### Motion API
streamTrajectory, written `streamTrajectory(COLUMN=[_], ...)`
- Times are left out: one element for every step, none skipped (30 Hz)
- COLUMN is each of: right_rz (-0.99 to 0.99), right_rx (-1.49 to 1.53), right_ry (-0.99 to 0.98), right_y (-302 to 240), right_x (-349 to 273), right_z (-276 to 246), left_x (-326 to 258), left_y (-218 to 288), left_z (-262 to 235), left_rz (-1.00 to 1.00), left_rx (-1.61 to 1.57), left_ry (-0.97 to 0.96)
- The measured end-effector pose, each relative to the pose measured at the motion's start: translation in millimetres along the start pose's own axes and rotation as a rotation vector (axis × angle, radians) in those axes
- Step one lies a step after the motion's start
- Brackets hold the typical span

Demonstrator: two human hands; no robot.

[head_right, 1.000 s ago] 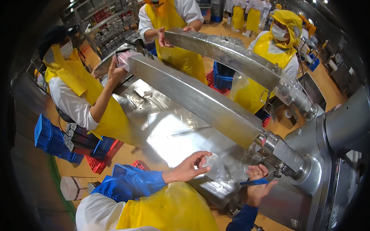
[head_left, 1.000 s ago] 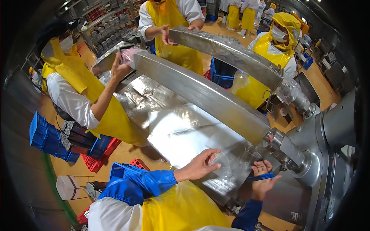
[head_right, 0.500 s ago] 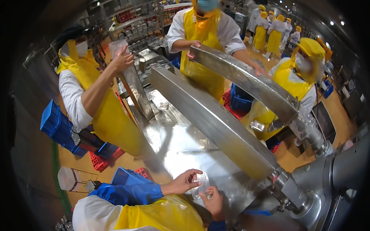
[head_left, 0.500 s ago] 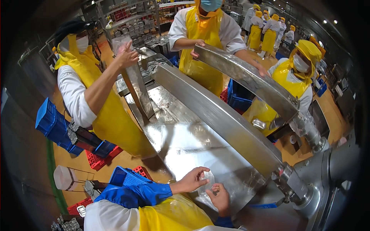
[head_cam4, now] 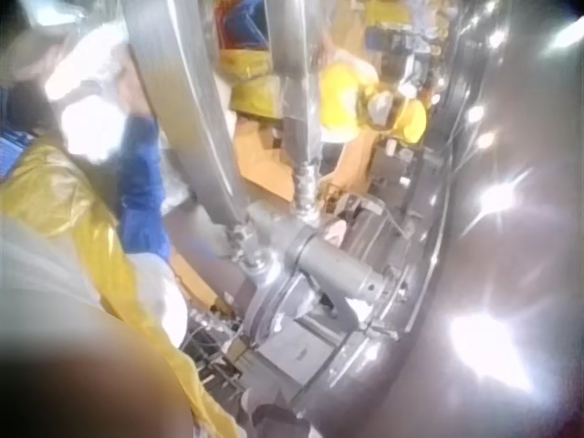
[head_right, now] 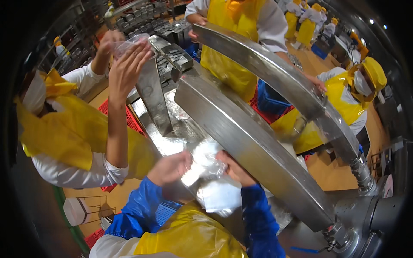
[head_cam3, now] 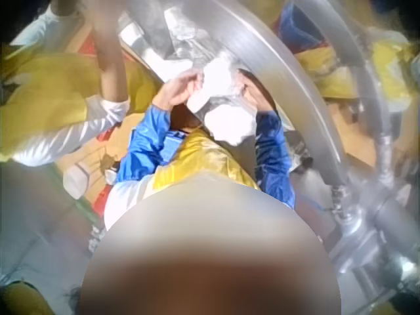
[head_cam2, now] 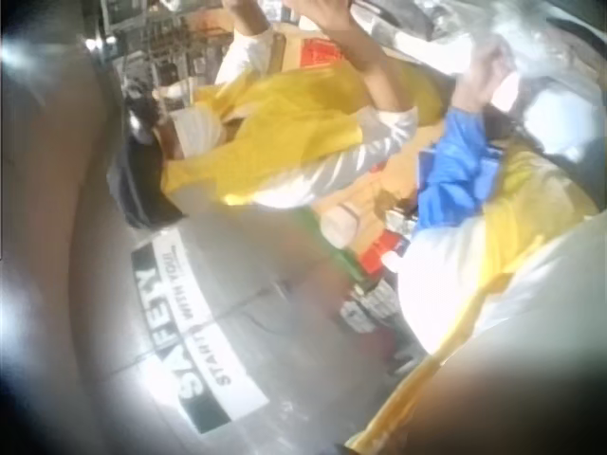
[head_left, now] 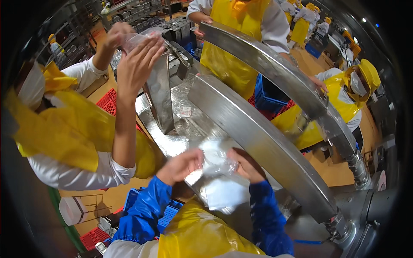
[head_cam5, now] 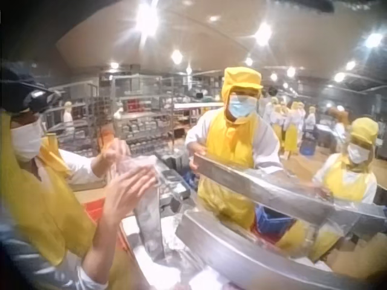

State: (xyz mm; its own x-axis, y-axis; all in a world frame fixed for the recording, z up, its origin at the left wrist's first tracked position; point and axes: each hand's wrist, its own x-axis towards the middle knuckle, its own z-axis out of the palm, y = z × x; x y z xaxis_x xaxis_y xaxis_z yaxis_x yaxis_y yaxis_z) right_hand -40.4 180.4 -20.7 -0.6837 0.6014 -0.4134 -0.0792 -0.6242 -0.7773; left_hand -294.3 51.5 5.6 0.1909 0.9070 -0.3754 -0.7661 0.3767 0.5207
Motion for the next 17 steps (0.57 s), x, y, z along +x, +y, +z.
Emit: streamTrajectory(right_rz=[0.03, -0.065, -0.183, -0.155, -0.175, -0.183, -0.217, -0.248, -0.279, -0.288, -0.325, -0.358, -0.395, -0.437, -0.593, -0.746, -0.777], right_rx=[-0.141, -0.182, -0.206, 0.212, 0.392, 0.571, 0.505, 0.442, 0.382, 0.322, 0.263, 0.27, 0.272, 0.275, 0.098, -0.079, -0.086], right_ry=[0.0, -0.152, -0.226, -0.456, -0.509, -0.574, -0.531, -0.495, -0.449, -0.435, -0.368, -0.411, -0.448, -0.482, -0.361, -0.233, -0.193], right_y=[-13.3, -19.6, -21.9, -34.7, -50.7, -67.6, -87.0, -107.0, -123.5, -133.3, -140.5, -143.6, -147.9, -152.1, -151.2, -139.2, -145.6], right_x=[21.3, 54.1, 78.5, 102.0, 117.5, 131.8, 146.1, 156.8, 163.9, 170.6, 167.6, 164.2, 157.9, 148.9, 126.9, 91.9, 75.2], right_z=[7.4, 19.5, 17.9, 36.4, 42.1, 46.4, 52.9, 61.6, 67.0, 82.6, 79.9, 83.0, 81.2, 77.1, 78.2, 76.7, 62.9], left_x=[3.4, 4.9, 29.4, 27.3, 42.8, 52.4, 57.5, 58.0, 59.4, 45.8, 51.3, 49.2, 51.3, 53.7, 47.4, 38.6, 40.7], left_y=[27.7, 52.4, 73.8, 97.3, 117.3, 133.3, 145.9, 157.8, 169.5, 179.7, 180.5, 175.3, 167.7, 159.3, 142.0, 122.9, 93.0], left_z=[2.4, -1.8, -6.7, -10.9, -12.4, -3.8, 6.8, 21.0, 43.4, 70.5, 93.4, 107.1, 120.3, 132.2, 136.3, 143.5, 162.4], left_rz=[0.065, 0.144, 0.155, 0.205, 0.211, 0.247, 0.294, 0.347, 0.478, 0.63, 0.742, 0.793, 0.843, 0.892, 0.883, 0.791, 0.78], left_rx=[-0.218, -0.148, -0.067, -0.034, 0.004, 0.044, 0.087, 0.132, 0.32, 0.507, 0.694, 0.81, 0.923, 1.038, 1.068, 1.104, 1.079], left_ry=[0.133, 0.12, 0.062, 0.105, 0.115, 0.128, 0.148, 0.172, 0.182, 0.22, 0.207, 0.235, 0.254, 0.268, 0.221, 0.193, 0.087])
